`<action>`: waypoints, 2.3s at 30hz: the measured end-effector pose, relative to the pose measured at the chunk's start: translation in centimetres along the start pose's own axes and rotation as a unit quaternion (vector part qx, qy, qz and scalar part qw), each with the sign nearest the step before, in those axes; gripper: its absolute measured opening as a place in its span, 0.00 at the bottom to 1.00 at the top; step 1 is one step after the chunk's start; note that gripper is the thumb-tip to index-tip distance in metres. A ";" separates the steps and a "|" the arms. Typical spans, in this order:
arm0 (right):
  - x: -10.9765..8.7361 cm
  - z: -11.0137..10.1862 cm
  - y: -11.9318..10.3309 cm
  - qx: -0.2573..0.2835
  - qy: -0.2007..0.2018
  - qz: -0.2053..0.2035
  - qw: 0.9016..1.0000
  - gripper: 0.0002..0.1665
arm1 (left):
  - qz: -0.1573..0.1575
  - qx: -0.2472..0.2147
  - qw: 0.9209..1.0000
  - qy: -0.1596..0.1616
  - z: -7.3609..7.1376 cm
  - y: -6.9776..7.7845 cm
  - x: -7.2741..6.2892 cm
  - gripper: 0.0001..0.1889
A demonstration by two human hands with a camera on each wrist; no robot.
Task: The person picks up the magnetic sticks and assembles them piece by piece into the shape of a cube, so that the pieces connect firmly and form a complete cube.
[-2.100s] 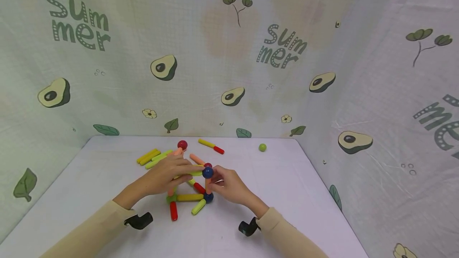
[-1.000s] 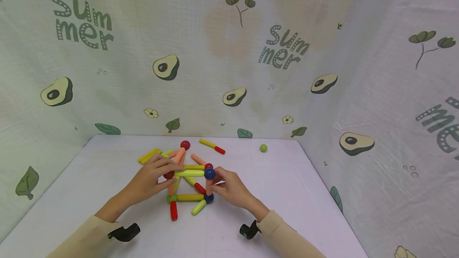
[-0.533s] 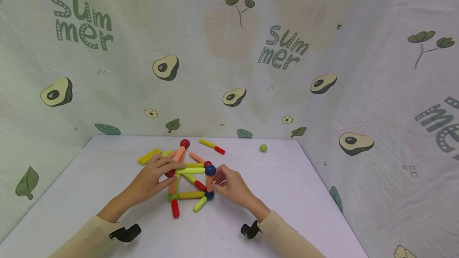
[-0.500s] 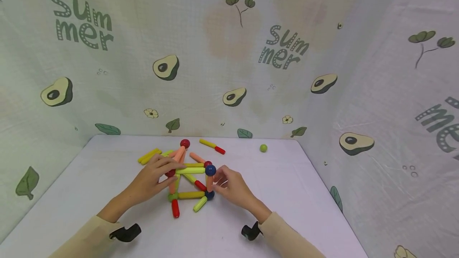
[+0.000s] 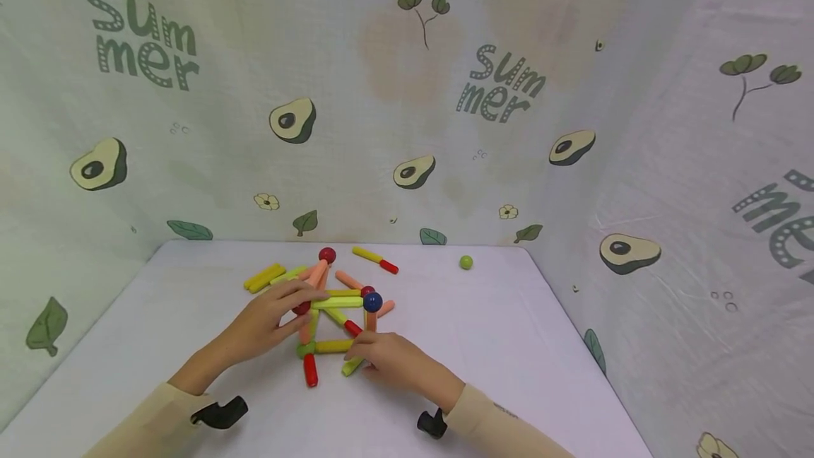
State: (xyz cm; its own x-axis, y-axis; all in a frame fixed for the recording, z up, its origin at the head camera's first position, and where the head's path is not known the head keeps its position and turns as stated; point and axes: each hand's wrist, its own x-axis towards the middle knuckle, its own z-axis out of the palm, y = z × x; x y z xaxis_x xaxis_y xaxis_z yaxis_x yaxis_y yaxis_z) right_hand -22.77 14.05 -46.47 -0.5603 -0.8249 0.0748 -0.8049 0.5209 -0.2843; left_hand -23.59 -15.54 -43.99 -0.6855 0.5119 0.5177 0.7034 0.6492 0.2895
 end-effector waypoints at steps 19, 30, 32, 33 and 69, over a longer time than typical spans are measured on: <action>2.0 1.2 -0.4 -0.070 -0.034 0.028 0.997 0.10 | -0.001 -0.002 1.000 0.000 0.3 -0.1 0.3 0.29; 2.0 0.6 -0.9 0.031 0.026 0.050 0.998 0.13 | -0.007 -0.010 1.000 -0.003 0.1 0.2 0.3 0.28; 2.3 0.4 -1.1 0.071 0.063 0.058 0.994 0.13 | -0.008 -0.013 1.000 -0.005 0.0 0.2 0.3 0.28; 2.5 0.4 -1.3 0.091 0.082 0.063 0.990 0.14 | -0.007 -0.015 1.000 -0.006 0.0 0.2 0.3 0.28; 5.3 1.4 -3.5 0.257 0.266 0.127 0.920 0.19 | -0.003 -0.057 0.987 -0.149 -2.3 -0.3 2.5 0.23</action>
State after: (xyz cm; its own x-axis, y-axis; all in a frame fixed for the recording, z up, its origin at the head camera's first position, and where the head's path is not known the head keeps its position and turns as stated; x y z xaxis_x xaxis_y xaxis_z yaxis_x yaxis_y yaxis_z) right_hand -22.63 7.56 -46.38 -0.8441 -0.3958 0.3616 -0.5122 0.3964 -0.7619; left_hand -25.09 -15.70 -40.92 -0.7026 0.6620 0.2610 0.7041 0.5936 0.3897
